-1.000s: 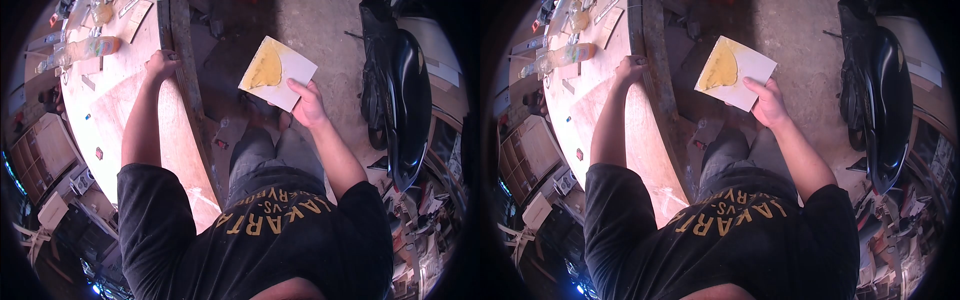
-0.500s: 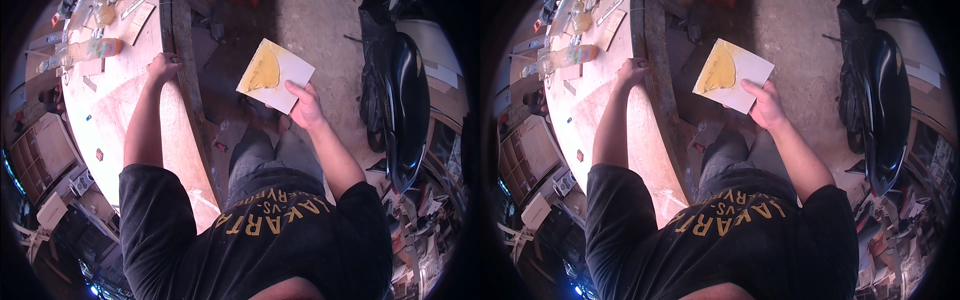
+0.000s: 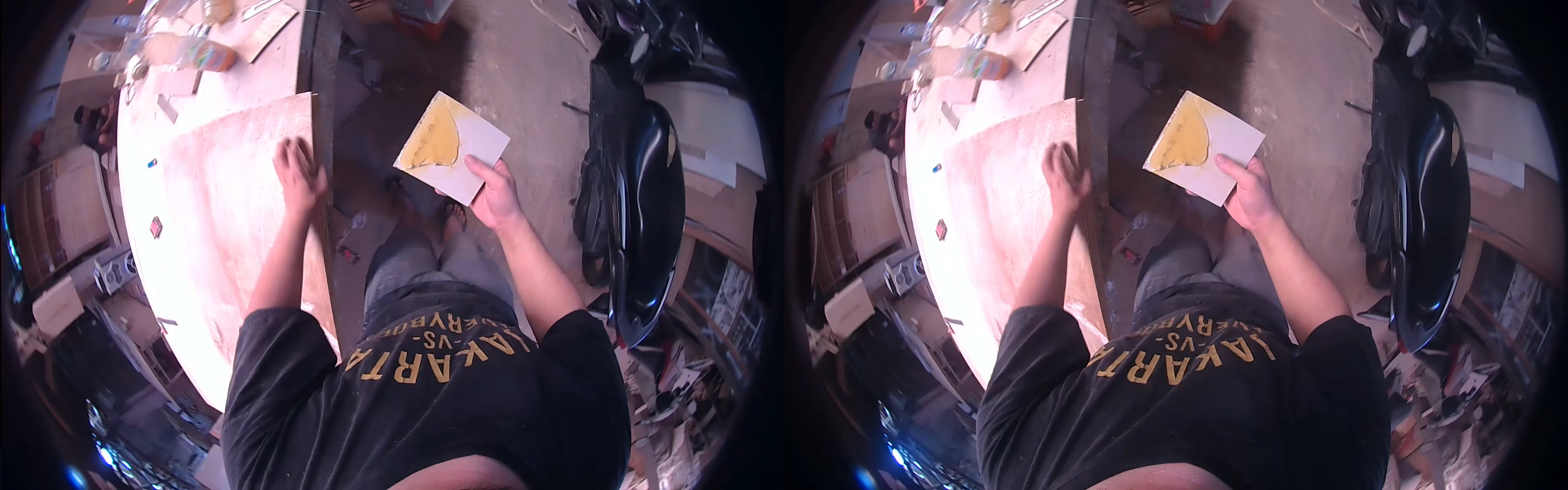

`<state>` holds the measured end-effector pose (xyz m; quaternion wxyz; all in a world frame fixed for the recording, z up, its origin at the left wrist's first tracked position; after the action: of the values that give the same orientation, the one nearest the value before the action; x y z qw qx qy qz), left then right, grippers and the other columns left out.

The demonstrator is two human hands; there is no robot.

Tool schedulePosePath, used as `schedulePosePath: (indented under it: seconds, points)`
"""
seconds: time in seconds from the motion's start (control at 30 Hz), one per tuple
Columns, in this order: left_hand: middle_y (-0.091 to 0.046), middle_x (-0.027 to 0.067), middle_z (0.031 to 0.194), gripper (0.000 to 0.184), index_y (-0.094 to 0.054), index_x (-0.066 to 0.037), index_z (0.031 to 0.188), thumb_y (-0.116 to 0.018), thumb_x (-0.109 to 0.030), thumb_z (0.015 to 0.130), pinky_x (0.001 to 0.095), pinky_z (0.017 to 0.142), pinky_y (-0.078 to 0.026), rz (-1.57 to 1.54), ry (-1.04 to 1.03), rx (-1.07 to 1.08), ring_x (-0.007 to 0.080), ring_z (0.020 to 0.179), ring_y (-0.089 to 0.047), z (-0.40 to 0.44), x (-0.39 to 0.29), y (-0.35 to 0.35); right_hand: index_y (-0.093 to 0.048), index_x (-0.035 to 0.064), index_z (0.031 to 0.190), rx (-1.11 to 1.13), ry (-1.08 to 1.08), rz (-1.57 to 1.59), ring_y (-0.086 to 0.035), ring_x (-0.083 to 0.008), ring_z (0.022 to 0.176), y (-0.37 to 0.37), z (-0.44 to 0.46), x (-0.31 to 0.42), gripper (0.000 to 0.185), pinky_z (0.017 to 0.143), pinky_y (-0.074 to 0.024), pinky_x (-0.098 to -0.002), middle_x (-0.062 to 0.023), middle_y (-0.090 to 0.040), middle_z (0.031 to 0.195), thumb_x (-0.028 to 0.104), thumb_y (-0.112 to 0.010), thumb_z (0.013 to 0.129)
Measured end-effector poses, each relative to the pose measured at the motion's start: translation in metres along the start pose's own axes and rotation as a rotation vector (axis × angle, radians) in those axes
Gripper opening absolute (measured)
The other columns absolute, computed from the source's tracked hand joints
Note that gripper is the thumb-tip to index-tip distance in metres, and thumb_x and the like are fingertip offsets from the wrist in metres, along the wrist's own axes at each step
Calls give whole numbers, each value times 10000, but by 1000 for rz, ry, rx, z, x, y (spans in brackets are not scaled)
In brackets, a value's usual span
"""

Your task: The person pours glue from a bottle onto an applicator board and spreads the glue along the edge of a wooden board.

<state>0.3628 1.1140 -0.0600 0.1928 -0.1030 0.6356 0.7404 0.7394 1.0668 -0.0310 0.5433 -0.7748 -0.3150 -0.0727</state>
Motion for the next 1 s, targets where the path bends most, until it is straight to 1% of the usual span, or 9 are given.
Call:
schedulePosePath:
  seconds: [0.17, 0.23, 0.3, 0.4, 0.5, 0.6, 0.8, 0.9, 1.0]
  points:
    - [-252, 337, 1655, 877, -322, -27, 1620, -675, -88, 819, 633, 1256, -208, 150, 183, 95, 519, 1551, -234, -199, -31, 29, -501, -20, 1428, 84, -86, -47, -697, -351, 1156, -14, -4, -7, 413, 865, -637, -553, -178, -647, 1320, 87, -580, 1038]
    - [-239, 344, 1657, 889, -322, -24, 1618, -682, -82, 807, 631, 1265, -185, 287, 370, 192, 516, 1563, -206, -286, -43, 37, -469, -8, 1463, 105, -122, -109, -689, -366, 1177, -17, -7, -9, 436, 844, -647, -552, -182, -634, 1348, 98, -555, 1049]
    - [-216, 331, 1671, 924, -327, -30, 1618, -738, -126, 795, 669, 1254, -170, 415, 490, 148, 516, 1573, -172, -365, -49, 40, -445, -5, 1487, 150, -166, -168, -683, -374, 1191, -26, -7, -17, 457, 842, -649, -551, -185, -624, 1369, 110, -542, 1055]
    - [-201, 298, 1688, 964, -331, -56, 1625, -785, -193, 787, 718, 1235, -145, 465, 730, 152, 514, 1580, -143, -437, -53, 41, -427, -13, 1504, 241, -225, -247, -679, -375, 1197, -41, -12, -33, 483, 868, -642, -550, -185, -617, 1383, 124, -541, 1055]
    - [-208, 264, 1696, 996, -316, -90, 1640, -802, -250, 785, 744, 1219, -140, 441, 722, 169, 514, 1579, -142, -453, -59, 36, -427, -15, 1509, 308, -293, -337, -677, -374, 1203, -56, -29, -54, 495, 899, -634, -553, -184, -618, 1387, 133, -543, 1051]
    - [-237, 236, 1693, 988, -293, -135, 1653, -783, -247, 803, 733, 1222, -154, 443, 644, 32, 486, 1587, -153, -464, -73, 34, -446, -25, 1506, 372, -388, -414, -661, -373, 1234, -55, -38, -79, 497, 930, -622, -554, -186, -617, 1411, 137, -539, 1046]
    - [-269, 213, 1680, 1108, -297, -190, 1649, -903, -216, 722, 571, 1271, -242, 347, 839, 5, 421, 1579, -221, -533, -66, 85, -509, 17, 1480, 598, -494, -499, -677, -315, 1216, -105, -53, -125, 446, 939, -614, -518, -142, -651, 1384, 154, -563, 1059]
    - [-318, 211, 1642, 1135, -307, -188, 1642, -930, -260, 697, 570, 1272, -252, 373, 930, -15, 416, 1549, -282, -640, -64, 101, -519, 21, 1469, 648, -523, -545, -691, -310, 1191, -126, -75, -149, 431, 931, -618, -514, -136, -664, 1367, 159, -564, 1064]
    - [-335, 217, 1619, 1140, -307, -166, 1636, -945, -276, 698, 528, 1277, -267, 431, 1177, -42, 417, 1533, -306, -765, -72, 117, -544, 30, 1443, 673, -546, -599, -710, -310, 1156, -132, -110, -181, 397, 928, -621, -509, -132, -687, 1336, 164, -560, 1069]
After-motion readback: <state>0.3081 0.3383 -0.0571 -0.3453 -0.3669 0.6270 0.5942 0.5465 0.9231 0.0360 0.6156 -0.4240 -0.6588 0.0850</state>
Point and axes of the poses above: each hand's wrist, its own z-axis towards the middle knuckle, its own y-axis out of the back of the hand, x = y × z, the point moved 6 cm from there along z, towards the middle knuckle
